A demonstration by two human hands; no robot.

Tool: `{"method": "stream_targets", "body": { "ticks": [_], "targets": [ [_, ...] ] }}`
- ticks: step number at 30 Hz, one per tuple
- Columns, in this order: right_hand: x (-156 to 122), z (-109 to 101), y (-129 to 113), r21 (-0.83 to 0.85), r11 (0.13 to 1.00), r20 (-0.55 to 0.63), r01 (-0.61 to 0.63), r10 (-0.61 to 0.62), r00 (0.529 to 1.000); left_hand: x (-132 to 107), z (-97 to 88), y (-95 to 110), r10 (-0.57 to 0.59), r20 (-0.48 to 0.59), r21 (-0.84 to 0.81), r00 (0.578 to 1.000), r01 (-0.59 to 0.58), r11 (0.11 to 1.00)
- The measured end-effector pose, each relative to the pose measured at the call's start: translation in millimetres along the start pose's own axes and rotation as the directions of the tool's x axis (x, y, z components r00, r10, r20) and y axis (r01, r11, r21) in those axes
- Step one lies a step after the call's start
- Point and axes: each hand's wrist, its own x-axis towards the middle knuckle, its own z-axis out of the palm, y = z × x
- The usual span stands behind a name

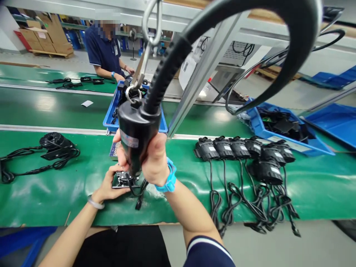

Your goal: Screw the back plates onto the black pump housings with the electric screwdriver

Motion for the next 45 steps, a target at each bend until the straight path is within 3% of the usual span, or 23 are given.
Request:
{"method": "stream_targets", "body": {
  "ticks": [5, 9, 13, 19, 22, 25, 27, 30, 33, 35, 37, 41, 45],
  "targets": [
    [-3, 4, 8, 0.078, 0.989, -0.013, 0.128, -0.128, 0.992, -2, 3.4, -3, 0.044, -0.035, 0.031, 0.998, -0.043, 0.999],
    [-5, 9, 6, 0.041, 0.995, -0.057, 0.094, -0.092, 0.994, -5, 7.0, -7, 0.058, -0.048, 0.043, 0.997, -0.056, 0.998],
    [-7, 12, 4, 0.025, 0.995, 0.001, 0.097, -0.097, 0.995, -8, 10.0, -15, 0.091, -0.03, 0.026, 0.995, -0.09, 0.996],
    [-16, -20, 15, 0.019, 0.998, 0.076, 0.058, -0.059, 0.995, -7, 16.0, -26, 0.067, -0.006, 0.033, 0.998, -0.067, 0.997],
    [-12, -28, -5, -0.051, 0.997, 0.039, 0.065, -0.063, 0.997, -3, 20.2, -23, 0.053, 0.001, 0.049, 0.999, -0.053, 0.997],
    [0, -10, -32, -0.101, 0.983, 0.006, 0.152, -0.152, 0.988, 3, 23.7, -15, 0.078, -0.009, 0.096, 0.997, -0.077, 0.992],
    [8, 8, -38, -0.08, 0.988, 0.017, 0.13, -0.13, 0.991, 7, 25.3, -9, 0.099, -0.016, 0.129, 0.995, -0.096, 0.987],
    [13, 21, -20, -0.033, 0.996, 0.077, 0.088, -0.086, 0.993, 12, 27.1, -1, 0.112, -0.026, 0.144, 0.993, -0.107, 0.984],
    [12, 12, 8, -0.021, 0.996, 0.177, 0.091, -0.086, 0.981, 15, 28.8, 3, 0.119, -0.029, 0.14, 0.993, -0.114, 0.984],
    [10, 2, 17, -0.018, 0.998, 0.165, 0.053, -0.049, 0.985, 16, 29.8, 4, 0.137, -0.034, 0.141, 0.99, -0.131, 0.981],
    [10, -7, 18, -0.019, 1.0, 0.224, 0.023, -0.018, 0.975, 17, 30.9, 5, 0.152, -0.039, 0.148, 0.988, -0.145, 0.978],
    [13, -17, 11, -0.041, 0.999, 0.439, -0.001, 0.019, 0.898, 14, 33.5, 6, 0.117, -0.022, 0.182, 0.993, -0.111, 0.977],
    [5, -8, 9, -0.065, 0.996, 0.315, -0.055, 0.073, 0.946, 13, 34.6, 8, 0.07, -0.009, 0.199, 0.997, -0.067, 0.978]
  ]
}}
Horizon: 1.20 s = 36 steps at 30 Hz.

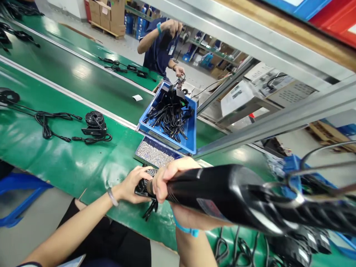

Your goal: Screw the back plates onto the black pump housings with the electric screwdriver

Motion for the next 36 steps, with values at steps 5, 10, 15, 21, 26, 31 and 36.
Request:
{"method": "stream_targets", "body": {
  "ticks": [5, 10, 15, 21, 26, 31, 36],
  "targets": [
    [-8, 15, 4, -0.045, 0.999, -0.128, 0.02, -0.026, 0.991, -1, 2.4, 1, 0.026, -0.044, -0.009, 0.999, -0.027, 1.0],
    [4, 9, -13, -0.234, 0.967, -0.364, 0.103, -0.185, 0.913, -7, 22.5, 10, -0.026, -0.18, 0.088, 0.983, 0.042, 0.995],
    [30, 12, -25, -0.339, 0.919, -0.34, 0.203, -0.321, 0.884, -10, 44.1, 32, -0.023, -0.343, 0.221, 0.939, 0.105, 0.97],
    [39, 13, -1, -0.177, 0.981, -0.312, 0.074, -0.128, 0.941, -6, 46.4, 48, -0.027, -0.377, 0.261, 0.926, 0.134, 0.956],
    [37, -3, 11, -0.178, 0.977, -0.126, 0.122, -0.145, 0.981, -7, 47.4, 48, -0.011, -0.383, 0.276, 0.923, 0.126, 0.953],
    [37, -23, 17, -0.167, 0.977, 0.046, 0.132, -0.126, 0.991, -9, 49.0, 49, -0.023, -0.377, 0.27, 0.926, 0.134, 0.954],
    [33, -13, 18, -0.09, 0.995, 0.0, 0.049, -0.049, 0.999, -10, 50.0, 49, -0.029, -0.386, 0.263, 0.922, 0.14, 0.955]
  ]
}}
